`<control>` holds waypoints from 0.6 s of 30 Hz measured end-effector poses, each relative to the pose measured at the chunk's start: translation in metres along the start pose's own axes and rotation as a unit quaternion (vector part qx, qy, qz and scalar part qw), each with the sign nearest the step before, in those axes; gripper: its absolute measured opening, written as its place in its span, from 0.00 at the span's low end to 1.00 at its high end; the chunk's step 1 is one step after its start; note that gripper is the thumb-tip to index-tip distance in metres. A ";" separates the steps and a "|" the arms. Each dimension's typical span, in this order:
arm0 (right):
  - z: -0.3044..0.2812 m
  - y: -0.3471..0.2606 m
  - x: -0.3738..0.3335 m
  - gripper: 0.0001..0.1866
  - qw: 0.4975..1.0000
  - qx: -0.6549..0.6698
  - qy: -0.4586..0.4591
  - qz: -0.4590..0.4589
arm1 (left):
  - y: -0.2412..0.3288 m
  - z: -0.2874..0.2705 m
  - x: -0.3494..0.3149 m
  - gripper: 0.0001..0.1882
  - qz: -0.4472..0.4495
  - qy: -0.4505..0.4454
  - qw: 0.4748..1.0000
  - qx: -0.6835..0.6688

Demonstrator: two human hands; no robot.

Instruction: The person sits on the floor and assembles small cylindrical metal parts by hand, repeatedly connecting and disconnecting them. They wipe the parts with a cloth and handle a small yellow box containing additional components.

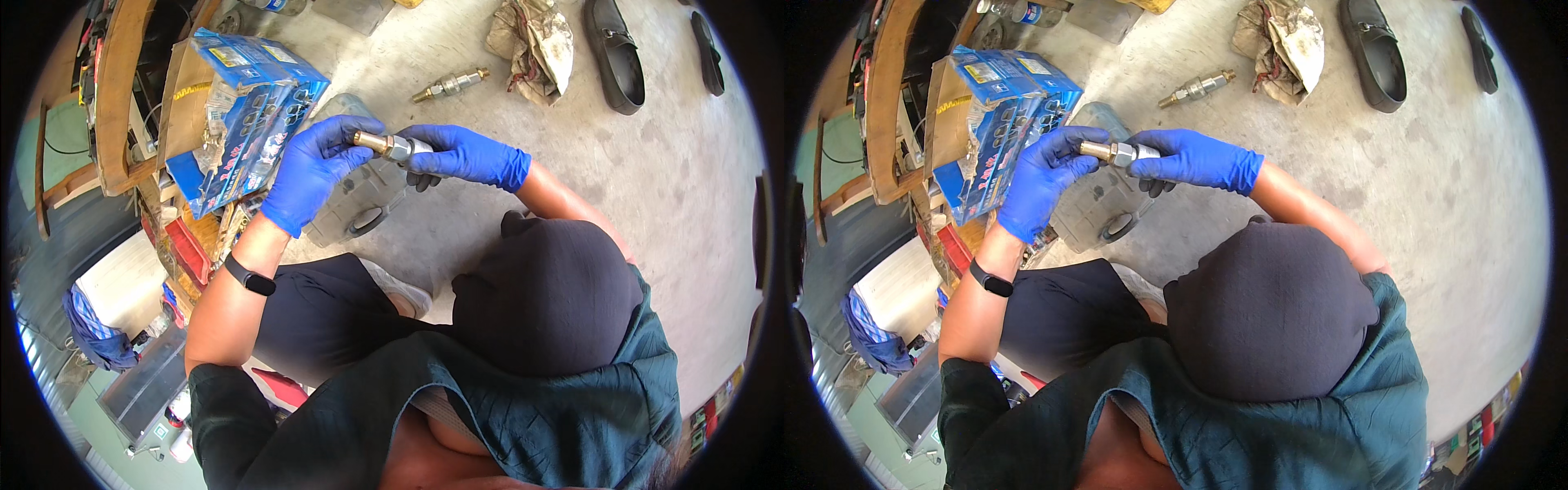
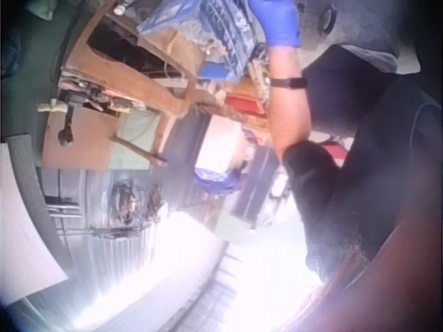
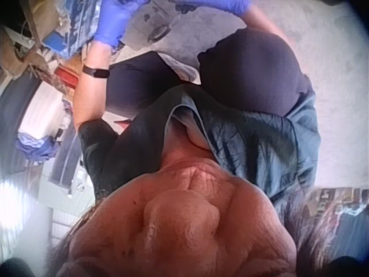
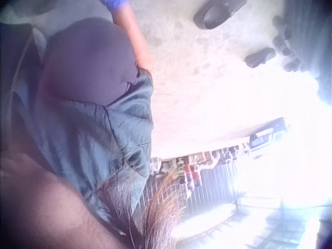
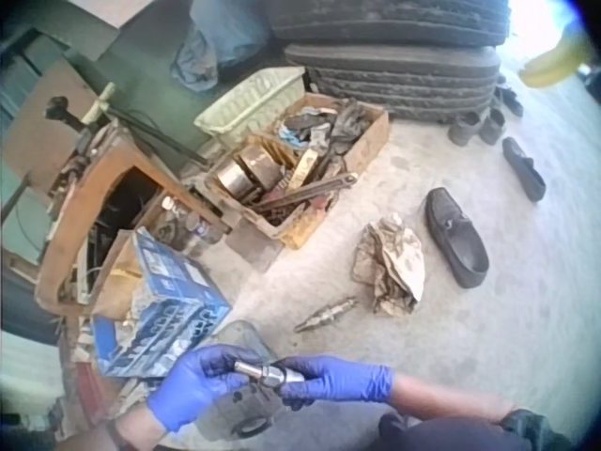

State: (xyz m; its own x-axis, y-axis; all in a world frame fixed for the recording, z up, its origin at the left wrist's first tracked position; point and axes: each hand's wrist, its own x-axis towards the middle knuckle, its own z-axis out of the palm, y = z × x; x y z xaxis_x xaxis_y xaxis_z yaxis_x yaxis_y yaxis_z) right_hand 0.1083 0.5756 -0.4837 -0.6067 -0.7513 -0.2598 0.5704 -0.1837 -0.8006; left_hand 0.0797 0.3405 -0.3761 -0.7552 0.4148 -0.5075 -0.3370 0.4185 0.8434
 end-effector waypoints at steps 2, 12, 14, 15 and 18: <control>0.003 -0.005 0.006 0.27 0.999 -0.037 -0.009 0.011 | 0.002 0.000 0.000 0.17 0.004 -0.008 1.000 0.019; 0.016 -0.002 0.006 0.20 0.997 0.068 -0.020 -0.014 | 0.011 -0.001 -0.006 0.15 0.035 0.014 0.987 0.156; 0.018 -0.001 0.005 0.20 0.998 0.061 -0.005 -0.021 | 0.008 0.005 -0.004 0.16 0.031 0.027 0.994 0.104; 0.019 0.000 0.006 0.21 0.998 0.066 0.006 -0.023 | 0.006 0.009 -0.004 0.16 0.034 0.037 0.997 0.055; 0.023 0.008 0.012 0.25 0.995 0.088 0.039 -0.040 | -0.003 0.016 0.002 0.22 -0.040 0.044 0.998 -0.014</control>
State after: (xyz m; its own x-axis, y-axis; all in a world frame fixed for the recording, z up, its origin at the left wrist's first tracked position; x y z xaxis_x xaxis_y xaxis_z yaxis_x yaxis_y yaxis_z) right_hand 0.1182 0.5509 -0.4811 -0.6909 -0.6799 -0.2458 0.6031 -0.3546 -0.7145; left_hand 0.0885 0.3529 -0.3824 -0.7718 0.3075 -0.5566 -0.4126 0.4238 0.8063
